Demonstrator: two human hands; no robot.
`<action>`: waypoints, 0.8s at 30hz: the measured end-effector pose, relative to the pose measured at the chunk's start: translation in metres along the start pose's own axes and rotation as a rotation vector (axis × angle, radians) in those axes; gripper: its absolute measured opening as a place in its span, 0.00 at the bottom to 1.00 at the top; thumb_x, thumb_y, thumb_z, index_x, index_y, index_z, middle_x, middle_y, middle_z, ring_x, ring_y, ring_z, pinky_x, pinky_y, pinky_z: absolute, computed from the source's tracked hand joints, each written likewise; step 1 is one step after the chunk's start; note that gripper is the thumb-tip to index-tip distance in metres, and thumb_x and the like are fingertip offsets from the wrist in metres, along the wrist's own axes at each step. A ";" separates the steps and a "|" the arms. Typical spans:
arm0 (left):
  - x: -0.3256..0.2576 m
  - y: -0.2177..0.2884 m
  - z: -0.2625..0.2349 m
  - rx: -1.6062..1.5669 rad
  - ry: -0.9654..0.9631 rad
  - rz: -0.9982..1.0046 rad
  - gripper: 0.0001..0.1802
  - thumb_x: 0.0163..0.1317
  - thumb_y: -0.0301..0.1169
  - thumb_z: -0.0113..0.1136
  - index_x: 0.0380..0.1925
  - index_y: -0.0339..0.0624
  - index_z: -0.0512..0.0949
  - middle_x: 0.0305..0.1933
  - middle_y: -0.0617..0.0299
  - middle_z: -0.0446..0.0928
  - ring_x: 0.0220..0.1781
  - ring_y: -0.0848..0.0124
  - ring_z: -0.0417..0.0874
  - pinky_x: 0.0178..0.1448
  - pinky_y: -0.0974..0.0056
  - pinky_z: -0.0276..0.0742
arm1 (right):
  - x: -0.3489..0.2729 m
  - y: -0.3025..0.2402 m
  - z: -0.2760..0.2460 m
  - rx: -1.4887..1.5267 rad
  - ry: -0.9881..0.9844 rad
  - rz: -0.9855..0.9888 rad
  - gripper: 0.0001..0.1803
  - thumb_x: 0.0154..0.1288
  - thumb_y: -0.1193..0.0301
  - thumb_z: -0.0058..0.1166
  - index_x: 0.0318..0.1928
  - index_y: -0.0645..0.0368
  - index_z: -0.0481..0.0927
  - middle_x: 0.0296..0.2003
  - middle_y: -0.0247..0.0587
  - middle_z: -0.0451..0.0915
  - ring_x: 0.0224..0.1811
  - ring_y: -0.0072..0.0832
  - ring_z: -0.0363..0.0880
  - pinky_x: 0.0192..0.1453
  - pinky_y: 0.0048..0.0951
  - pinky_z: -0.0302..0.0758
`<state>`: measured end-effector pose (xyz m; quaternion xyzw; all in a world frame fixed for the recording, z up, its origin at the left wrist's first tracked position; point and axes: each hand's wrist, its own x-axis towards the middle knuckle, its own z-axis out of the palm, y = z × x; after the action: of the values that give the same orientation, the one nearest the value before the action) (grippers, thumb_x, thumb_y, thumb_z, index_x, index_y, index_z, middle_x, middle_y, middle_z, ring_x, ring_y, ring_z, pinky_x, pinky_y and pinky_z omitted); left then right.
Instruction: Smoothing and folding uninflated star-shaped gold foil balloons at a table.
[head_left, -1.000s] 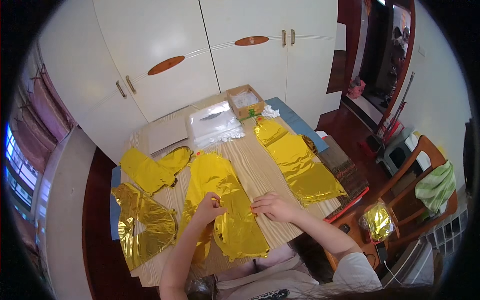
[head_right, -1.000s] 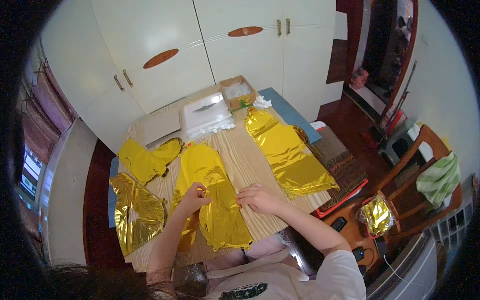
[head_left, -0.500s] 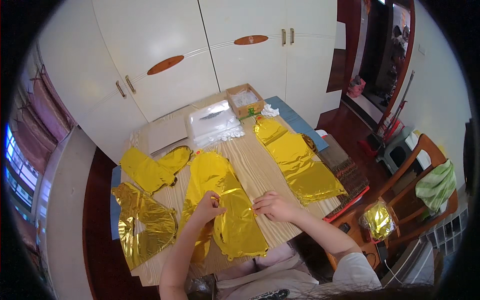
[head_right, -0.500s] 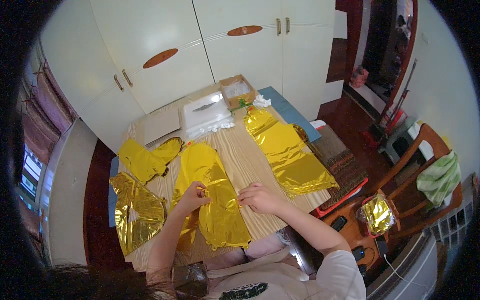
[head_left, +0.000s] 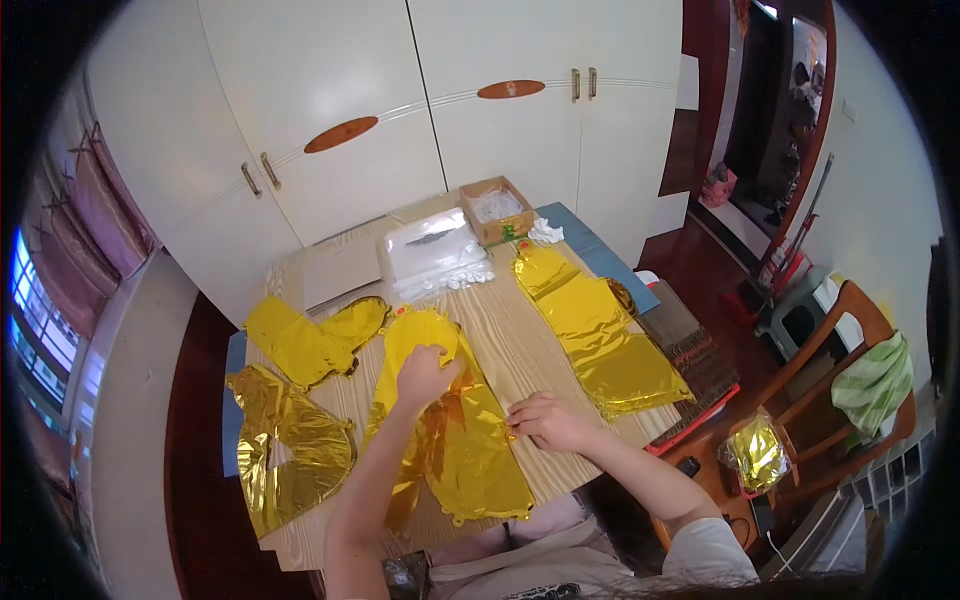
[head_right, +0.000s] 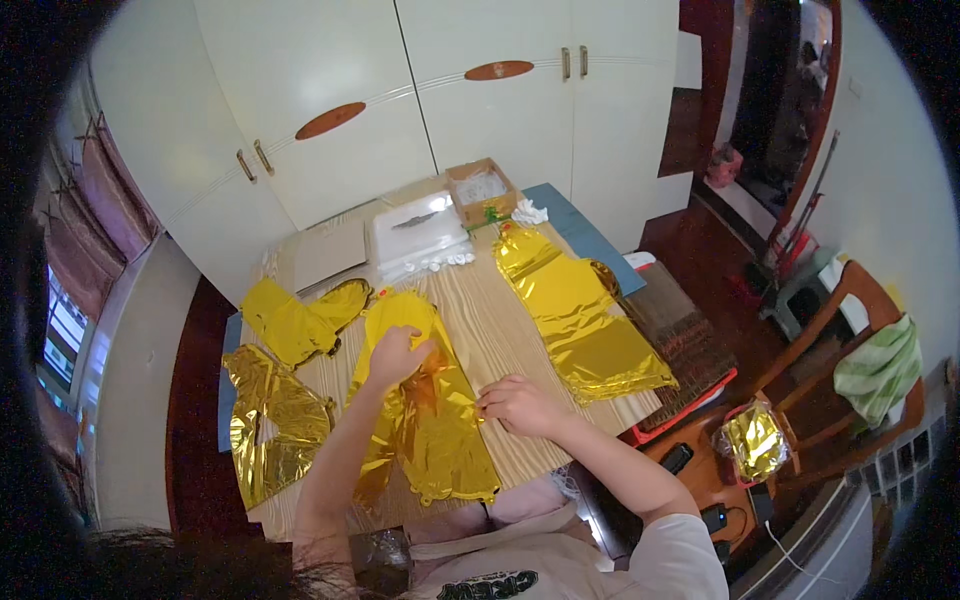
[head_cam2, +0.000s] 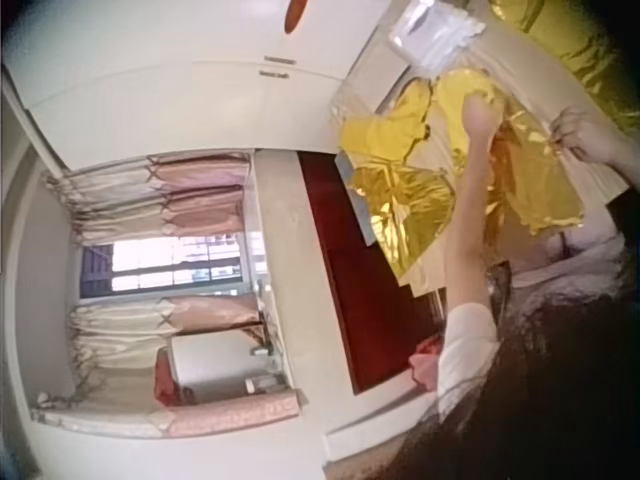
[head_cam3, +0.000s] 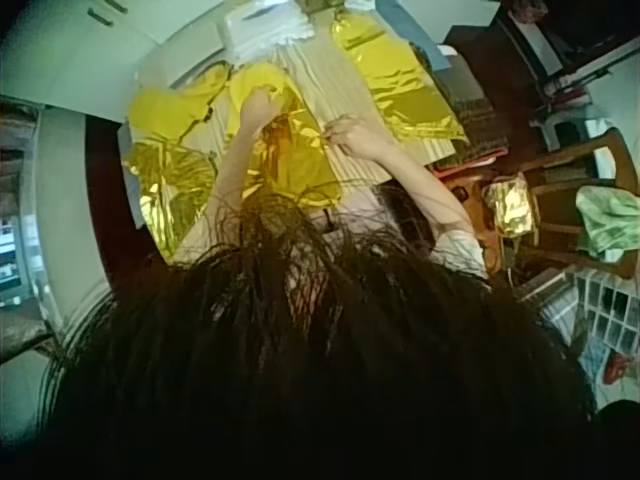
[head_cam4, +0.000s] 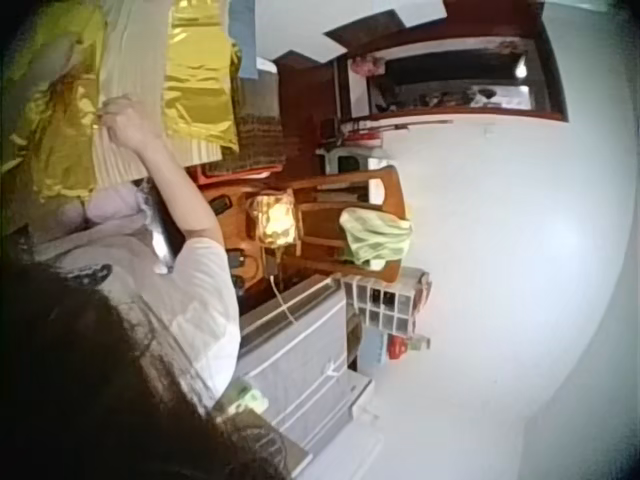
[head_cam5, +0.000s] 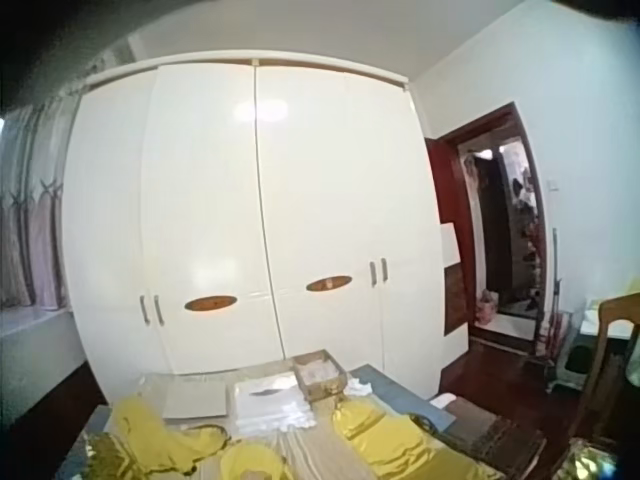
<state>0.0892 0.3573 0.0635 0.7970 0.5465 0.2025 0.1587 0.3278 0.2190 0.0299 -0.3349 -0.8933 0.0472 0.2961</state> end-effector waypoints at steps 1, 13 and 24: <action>0.013 -0.003 0.004 -0.037 -0.002 -0.027 0.26 0.56 0.51 0.62 0.40 0.37 0.82 0.36 0.47 0.82 0.44 0.52 0.83 0.50 0.53 0.76 | 0.001 0.000 0.000 0.002 0.001 -0.002 0.13 0.49 0.78 0.57 0.36 0.53 0.86 0.43 0.31 0.85 0.54 0.28 0.79 0.57 0.33 0.71; 0.060 -0.005 0.039 -0.084 -0.057 -0.176 0.15 0.51 0.44 0.63 0.30 0.47 0.85 0.37 0.53 0.83 0.47 0.49 0.79 0.52 0.48 0.75 | -0.001 0.001 0.002 -0.001 0.000 -0.001 0.13 0.50 0.77 0.57 0.37 0.53 0.85 0.43 0.31 0.84 0.54 0.30 0.79 0.58 0.34 0.70; 0.065 -0.020 0.046 -0.167 -0.030 -0.056 0.14 0.49 0.39 0.67 0.25 0.39 0.82 0.27 0.51 0.81 0.33 0.54 0.82 0.40 0.53 0.77 | 0.002 -0.002 -0.004 0.012 0.004 -0.031 0.09 0.52 0.75 0.57 0.36 0.54 0.85 0.42 0.32 0.83 0.53 0.31 0.79 0.57 0.34 0.71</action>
<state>0.1166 0.4243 0.0239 0.7682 0.5474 0.2311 0.2384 0.3276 0.2185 0.0349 -0.3192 -0.8975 0.0471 0.3005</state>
